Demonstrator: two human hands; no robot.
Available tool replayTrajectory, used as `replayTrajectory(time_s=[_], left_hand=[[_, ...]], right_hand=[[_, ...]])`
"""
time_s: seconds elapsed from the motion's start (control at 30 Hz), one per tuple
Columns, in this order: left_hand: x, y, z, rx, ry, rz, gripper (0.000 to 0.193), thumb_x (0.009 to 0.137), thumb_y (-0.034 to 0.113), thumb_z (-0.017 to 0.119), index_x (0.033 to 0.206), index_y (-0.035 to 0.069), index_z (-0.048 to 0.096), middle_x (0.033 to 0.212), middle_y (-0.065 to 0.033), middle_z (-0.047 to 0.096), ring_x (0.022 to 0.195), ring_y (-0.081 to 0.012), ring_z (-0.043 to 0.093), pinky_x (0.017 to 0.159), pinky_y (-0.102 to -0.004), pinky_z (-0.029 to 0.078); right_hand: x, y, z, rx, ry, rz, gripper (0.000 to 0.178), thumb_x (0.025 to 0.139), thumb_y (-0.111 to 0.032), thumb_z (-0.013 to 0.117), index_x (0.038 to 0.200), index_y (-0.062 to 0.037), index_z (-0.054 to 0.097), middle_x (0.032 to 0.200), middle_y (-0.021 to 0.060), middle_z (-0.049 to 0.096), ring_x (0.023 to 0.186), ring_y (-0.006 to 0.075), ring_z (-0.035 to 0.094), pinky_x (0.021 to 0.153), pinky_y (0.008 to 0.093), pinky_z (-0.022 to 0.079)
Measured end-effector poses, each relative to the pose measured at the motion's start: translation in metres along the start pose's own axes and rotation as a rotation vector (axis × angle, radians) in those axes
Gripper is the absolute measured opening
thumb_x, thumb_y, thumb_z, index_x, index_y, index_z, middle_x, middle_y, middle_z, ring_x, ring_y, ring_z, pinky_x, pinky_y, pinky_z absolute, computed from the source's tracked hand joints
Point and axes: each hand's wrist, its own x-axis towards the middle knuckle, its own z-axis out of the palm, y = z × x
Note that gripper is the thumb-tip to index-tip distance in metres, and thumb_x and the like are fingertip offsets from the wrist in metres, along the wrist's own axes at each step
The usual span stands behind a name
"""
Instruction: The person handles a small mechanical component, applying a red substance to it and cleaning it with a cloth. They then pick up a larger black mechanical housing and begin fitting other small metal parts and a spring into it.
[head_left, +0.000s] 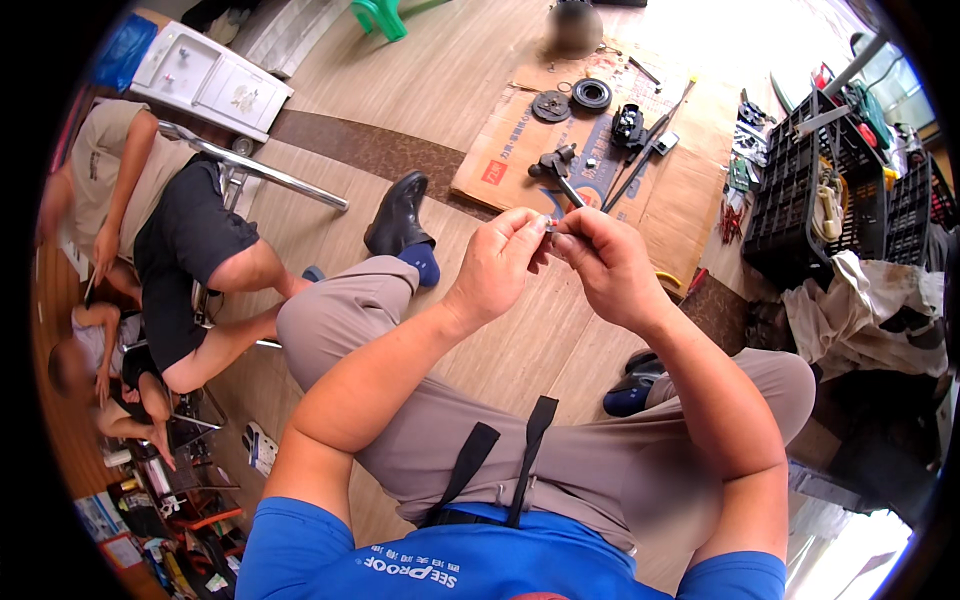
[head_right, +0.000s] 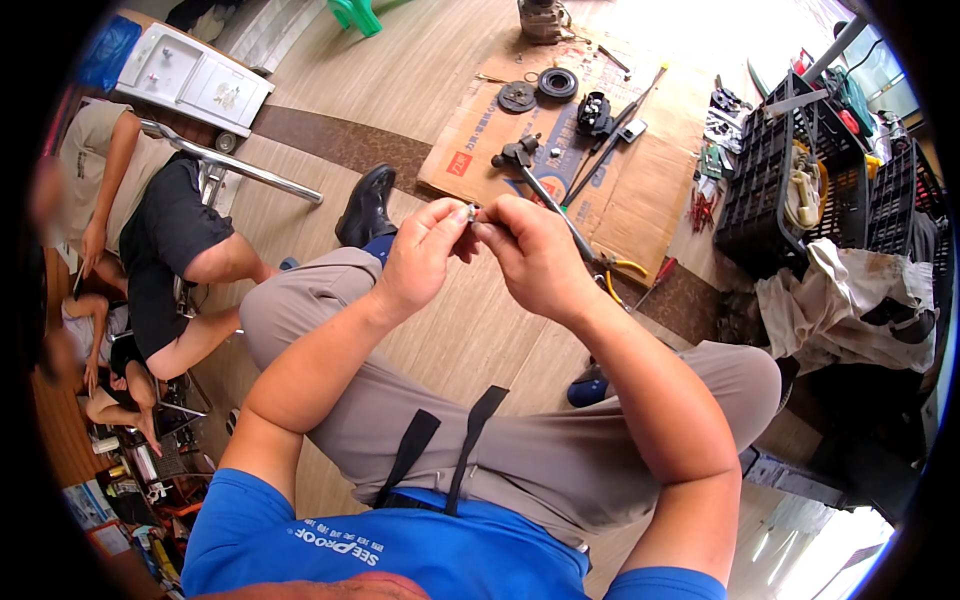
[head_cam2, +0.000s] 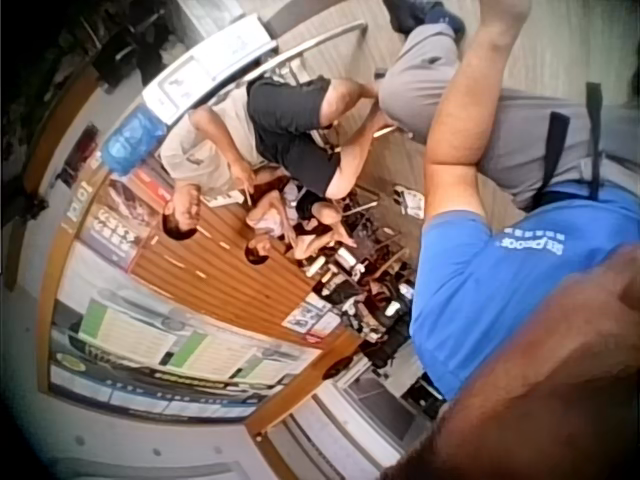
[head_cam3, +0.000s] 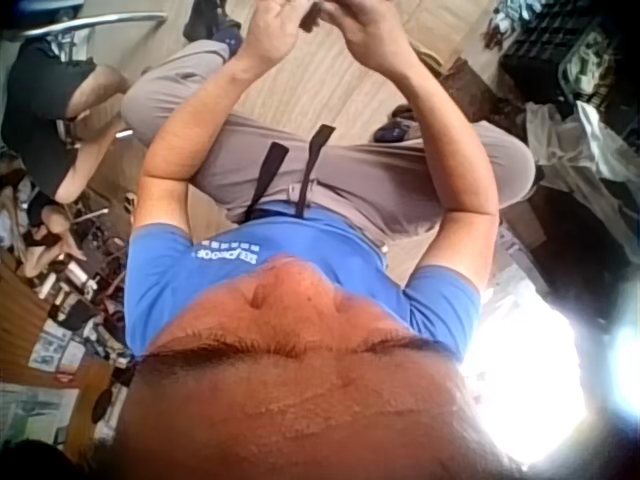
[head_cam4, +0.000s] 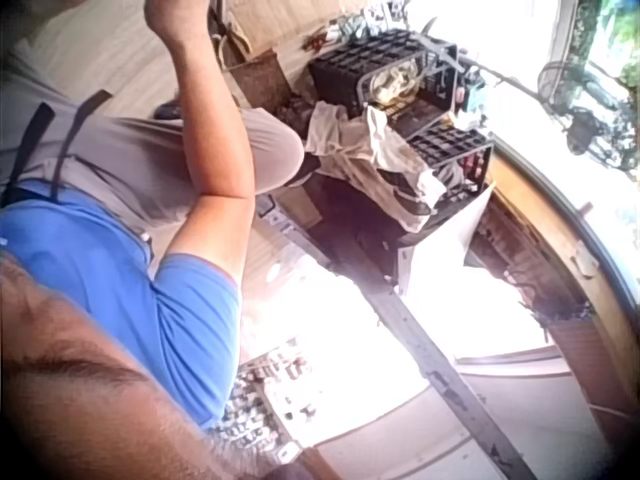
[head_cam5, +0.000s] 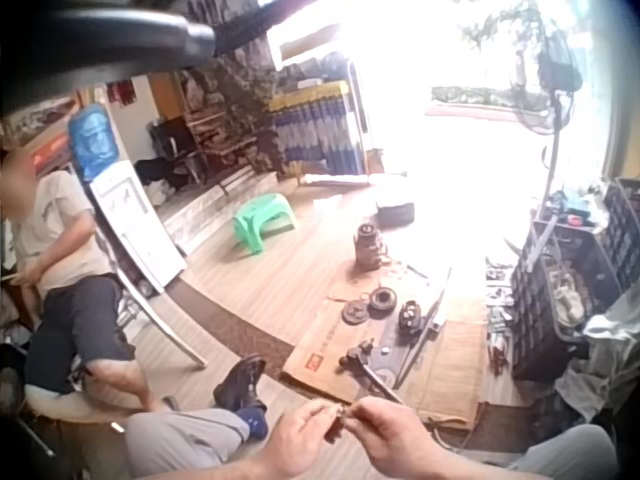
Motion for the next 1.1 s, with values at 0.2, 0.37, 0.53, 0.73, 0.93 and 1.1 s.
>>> replayTrajectory(time_s=[0.2,0.37,0.53,0.73,0.93,1.1], left_hand=[[0.001,0.002,-0.001,-0.329,-0.041,-0.062,0.020,0.102,0.012,0.051,0.117,0.001,0.057,0.096,-0.0047,0.064,0.079,-0.0111,0.061,0.071,-0.0262,0.051],[0.000,0.009,-0.001,-0.384,-0.058,-0.071,0.020,0.100,0.010,0.054,0.117,0.001,0.058,0.097,-0.0059,0.065,0.081,-0.0132,0.062,0.072,-0.0266,0.052],[0.001,0.005,-0.008,-0.410,-0.051,-0.135,0.016,0.099,0.010,0.057,0.112,0.001,0.059,0.092,-0.0054,0.065,0.079,-0.0136,0.063,0.072,-0.0275,0.053],[0.002,0.003,-0.011,-0.528,0.015,-0.169,0.012,0.099,0.011,0.058,0.107,0.003,0.060,0.091,-0.0047,0.066,0.078,-0.0133,0.063,0.071,-0.0274,0.053],[0.002,0.003,-0.011,-0.499,0.047,-0.145,0.011,0.099,0.011,0.058,0.107,0.003,0.060,0.091,-0.0041,0.066,0.078,-0.0127,0.063,0.070,-0.0274,0.053],[0.001,0.002,-0.010,-0.447,0.069,-0.133,0.012,0.099,0.010,0.058,0.109,0.003,0.060,0.091,-0.0045,0.065,0.079,-0.0127,0.062,0.071,-0.0269,0.052]], right_hand=[[0.001,0.006,-0.001,0.020,-0.007,0.009,0.008,0.093,-0.006,0.062,0.091,0.0017,0.061,0.080,0.0129,0.066,0.073,0.0204,0.064,0.068,0.0318,0.051],[0.002,0.007,-0.003,0.113,-0.011,0.083,0.010,0.094,-0.008,0.062,0.091,0.0013,0.061,0.079,0.0112,0.065,0.074,0.0176,0.063,0.068,0.0318,0.050],[0.004,0.009,-0.005,0.036,0.021,0.109,0.011,0.094,-0.008,0.062,0.091,0.0018,0.061,0.078,0.0105,0.064,0.072,0.0172,0.061,0.067,0.0309,0.049],[0.007,0.029,-0.004,0.038,0.160,0.189,0.010,0.094,-0.008,0.060,0.092,0.0017,0.061,0.077,0.0081,0.059,0.070,0.0152,0.057,0.065,0.0291,0.047],[0.009,0.025,-0.004,0.178,0.258,0.185,0.012,0.094,-0.007,0.061,0.103,0.0004,0.060,0.083,0.0058,0.057,0.069,0.0090,0.052,0.063,0.0249,0.045],[0.005,0.013,0.000,0.082,0.222,-0.035,0.023,0.092,-0.004,0.064,0.114,-0.0011,0.060,0.096,0.0065,0.060,0.067,0.0092,0.053,0.062,0.0248,0.046]])
